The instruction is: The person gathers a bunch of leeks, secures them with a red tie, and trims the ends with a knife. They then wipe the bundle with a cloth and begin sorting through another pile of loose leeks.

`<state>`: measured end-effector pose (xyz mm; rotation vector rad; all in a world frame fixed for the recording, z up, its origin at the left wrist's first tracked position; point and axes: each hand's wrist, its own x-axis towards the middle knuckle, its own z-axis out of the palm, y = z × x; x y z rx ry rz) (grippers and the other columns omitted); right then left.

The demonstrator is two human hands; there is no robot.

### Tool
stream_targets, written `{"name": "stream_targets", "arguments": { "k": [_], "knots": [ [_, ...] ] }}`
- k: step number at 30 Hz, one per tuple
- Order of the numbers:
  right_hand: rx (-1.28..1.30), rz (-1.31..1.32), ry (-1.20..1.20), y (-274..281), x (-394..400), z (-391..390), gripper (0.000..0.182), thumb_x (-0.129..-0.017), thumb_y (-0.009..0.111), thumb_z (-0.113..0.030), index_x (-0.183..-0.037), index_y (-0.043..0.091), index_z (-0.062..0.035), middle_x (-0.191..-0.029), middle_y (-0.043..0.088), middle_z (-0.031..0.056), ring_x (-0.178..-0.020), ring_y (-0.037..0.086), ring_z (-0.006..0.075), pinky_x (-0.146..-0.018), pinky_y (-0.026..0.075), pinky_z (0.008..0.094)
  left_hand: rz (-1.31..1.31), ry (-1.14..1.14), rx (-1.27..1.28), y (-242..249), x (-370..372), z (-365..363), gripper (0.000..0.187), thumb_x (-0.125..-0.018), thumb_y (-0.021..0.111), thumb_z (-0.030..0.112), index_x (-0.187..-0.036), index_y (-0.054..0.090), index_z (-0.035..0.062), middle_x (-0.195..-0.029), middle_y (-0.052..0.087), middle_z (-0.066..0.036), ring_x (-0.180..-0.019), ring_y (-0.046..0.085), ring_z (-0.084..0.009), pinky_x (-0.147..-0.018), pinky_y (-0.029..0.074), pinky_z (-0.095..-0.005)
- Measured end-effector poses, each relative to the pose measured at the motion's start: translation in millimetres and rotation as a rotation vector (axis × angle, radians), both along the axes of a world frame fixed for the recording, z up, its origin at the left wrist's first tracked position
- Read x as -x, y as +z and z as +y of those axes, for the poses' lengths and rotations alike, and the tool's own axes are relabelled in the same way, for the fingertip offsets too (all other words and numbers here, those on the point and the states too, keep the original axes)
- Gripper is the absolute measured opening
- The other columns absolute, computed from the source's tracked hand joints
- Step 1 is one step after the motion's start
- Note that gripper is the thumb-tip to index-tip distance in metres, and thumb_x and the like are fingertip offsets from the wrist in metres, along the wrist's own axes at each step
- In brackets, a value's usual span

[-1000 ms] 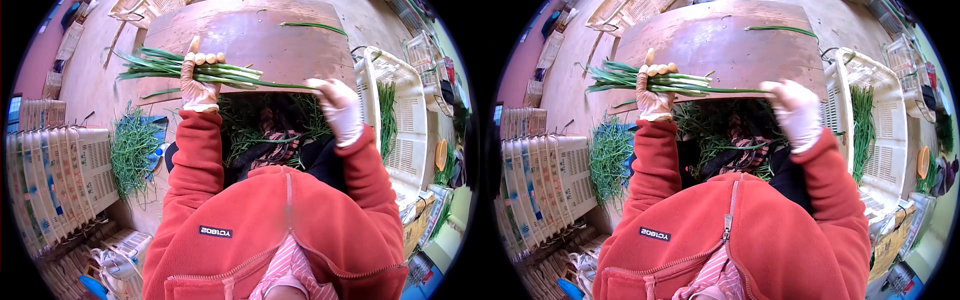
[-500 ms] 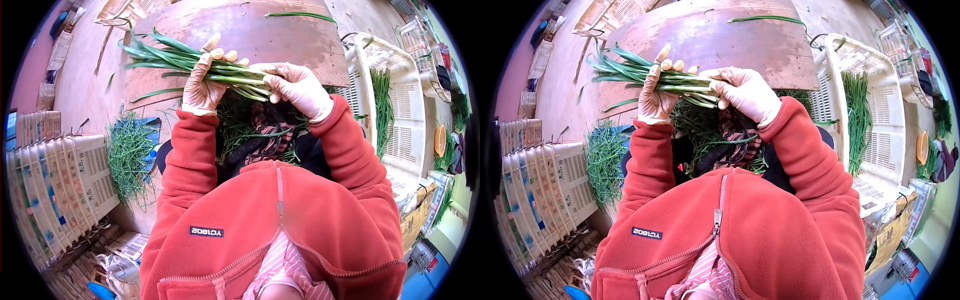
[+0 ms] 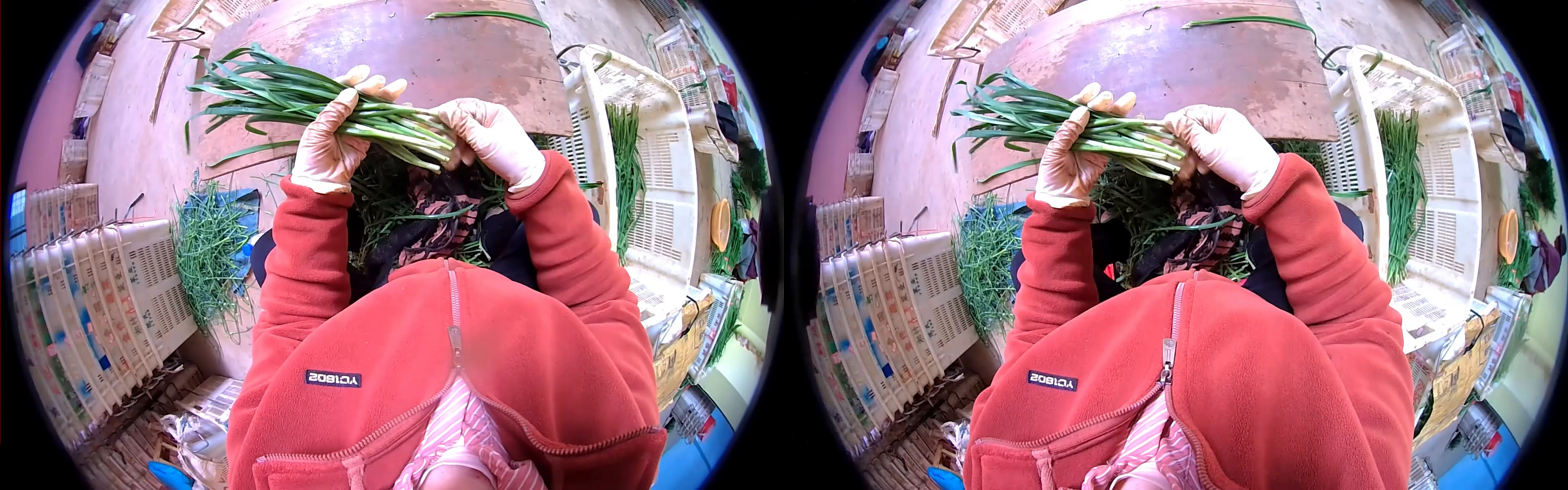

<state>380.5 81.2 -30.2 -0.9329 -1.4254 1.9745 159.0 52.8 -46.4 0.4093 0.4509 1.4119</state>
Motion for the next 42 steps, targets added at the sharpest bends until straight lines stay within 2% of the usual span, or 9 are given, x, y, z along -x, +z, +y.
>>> {"name": "stream_targets", "arguments": {
  "k": [6, 13, 20, 24, 27, 30, 31, 38, 42],
  "knots": [
    [-0.059, -0.027, -0.159, -5.3, 16.7, -6.7, 0.021, -0.077, 0.074, -0.009, -0.092, 0.061, -0.0011, -0.080, 0.063, 0.0018, -0.073, 0.056, 0.0069, -0.066, 0.047, 0.0227, 0.049, -0.053, 0.037, 1.0, -8.0, -3.8, 0.040, -0.087, 0.058, 0.006, -0.123, 0.042, -0.0041, -0.108, 0.059, -0.020, -0.111, 0.054, -0.0411, -0.096, 0.045, -0.0515],
    [-0.082, 0.055, -0.235, -10.6, 17.4, -12.0, 0.014, -0.083, 0.069, -0.011, -0.091, 0.063, -0.0005, -0.076, 0.063, 0.0012, -0.067, 0.056, 0.0057, -0.060, 0.047, 0.0215, 0.040, -0.073, 0.049, -0.2, -10.8, -6.2, 0.039, -0.088, 0.057, 0.007, -0.122, 0.042, -0.0046, -0.103, 0.061, -0.019, -0.109, 0.055, -0.0395, -0.097, 0.044, -0.0501],
    [0.083, -0.110, -0.267, -0.1, -16.8, 1.7, 0.024, -0.096, 0.045, -0.012, -0.110, 0.059, 0.0001, -0.082, 0.065, 0.0064, -0.067, 0.062, 0.0092, -0.055, 0.047, 0.0181, -0.040, 0.001, 0.096, -3.7, 3.0, -2.1, 0.037, -0.089, 0.055, 0.006, -0.122, 0.042, -0.0040, -0.099, 0.060, -0.017, -0.112, 0.053, -0.0410, -0.096, 0.043, -0.0570],
    [-0.170, 0.075, -0.372, -14.3, -10.7, 11.2, 0.027, -0.093, 0.053, -0.015, -0.115, 0.058, -0.0008, -0.093, 0.065, 0.0093, -0.080, 0.063, 0.0125, -0.074, 0.050, 0.0225, -0.034, 0.016, 0.003, -1.8, 12.4, 1.1, 0.040, -0.089, 0.055, 0.004, -0.124, 0.039, -0.0049, -0.101, 0.059, -0.018, -0.113, 0.051, -0.0409, -0.098, 0.041, -0.0582],
    [-0.413, -0.196, -0.007, 12.7, 15.8, -1.3, 0.038, -0.088, 0.062, -0.028, -0.115, 0.058, -0.0002, -0.106, 0.063, 0.0102, -0.095, 0.060, 0.0196, -0.088, 0.045, 0.0277, 0.025, 0.024, -0.048, 0.5, 2.8, -1.5, 0.041, -0.088, 0.056, 0.004, -0.124, 0.038, -0.0046, -0.102, 0.059, -0.018, -0.113, 0.052, -0.0404, -0.099, 0.041, -0.0574],
    [0.149, -0.035, 0.050, -0.6, 23.1, -7.5, 0.031, -0.087, 0.064, -0.027, -0.103, 0.062, -0.0004, -0.077, 0.065, 0.0054, -0.061, 0.061, 0.0106, -0.053, 0.046, 0.0196, -0.045, 0.002, -0.164, -4.0, 3.3, 0.7, 0.043, -0.088, 0.057, 0.003, -0.125, 0.037, -0.0044, -0.102, 0.060, -0.018, -0.112, 0.052, -0.0399, -0.099, 0.041, -0.0568],
    [0.130, -0.021, -0.032, 3.4, 23.7, -11.5, 0.029, -0.087, 0.065, -0.027, -0.099, 0.063, -0.0010, -0.065, 0.062, 0.0015, -0.049, 0.057, 0.0072, -0.041, 0.038, 0.0166, -0.006, 0.019, -0.129, -0.1, 4.3, -1.0, 0.043, -0.088, 0.057, 0.003, -0.125, 0.037, -0.0042, -0.099, 0.060, -0.017, -0.111, 0.053, -0.0397, -0.099, 0.040, -0.0570],
    [-0.091, -0.041, -0.202, 0.8, -14.1, -2.2, 0.027, -0.096, 0.050, -0.024, -0.112, 0.061, -0.0050, -0.084, 0.067, 0.0024, -0.062, 0.059, 0.0055, -0.057, 0.041, 0.0151, -0.045, 0.072, 0.041, 4.6, 23.1, 1.8, 0.046, -0.086, 0.054, -0.002, -0.128, 0.035, -0.0035, -0.105, 0.059, -0.017, -0.120, 0.046, -0.0408, -0.102, 0.034, -0.0622],
    [-0.317, -0.133, -0.202, 16.9, 4.5, -9.8, 0.024, -0.085, 0.065, -0.010, -0.108, 0.062, -0.0054, -0.078, 0.059, -0.0039, -0.068, 0.052, 0.0033, -0.061, 0.041, 0.0172, -0.047, 0.066, 0.050, -0.1, 15.9, 2.4, 0.041, -0.088, 0.053, 0.001, -0.126, 0.037, -0.0046, -0.101, 0.059, -0.018, -0.113, 0.052, -0.0407, -0.098, 0.041, -0.0593]
  ]
}}
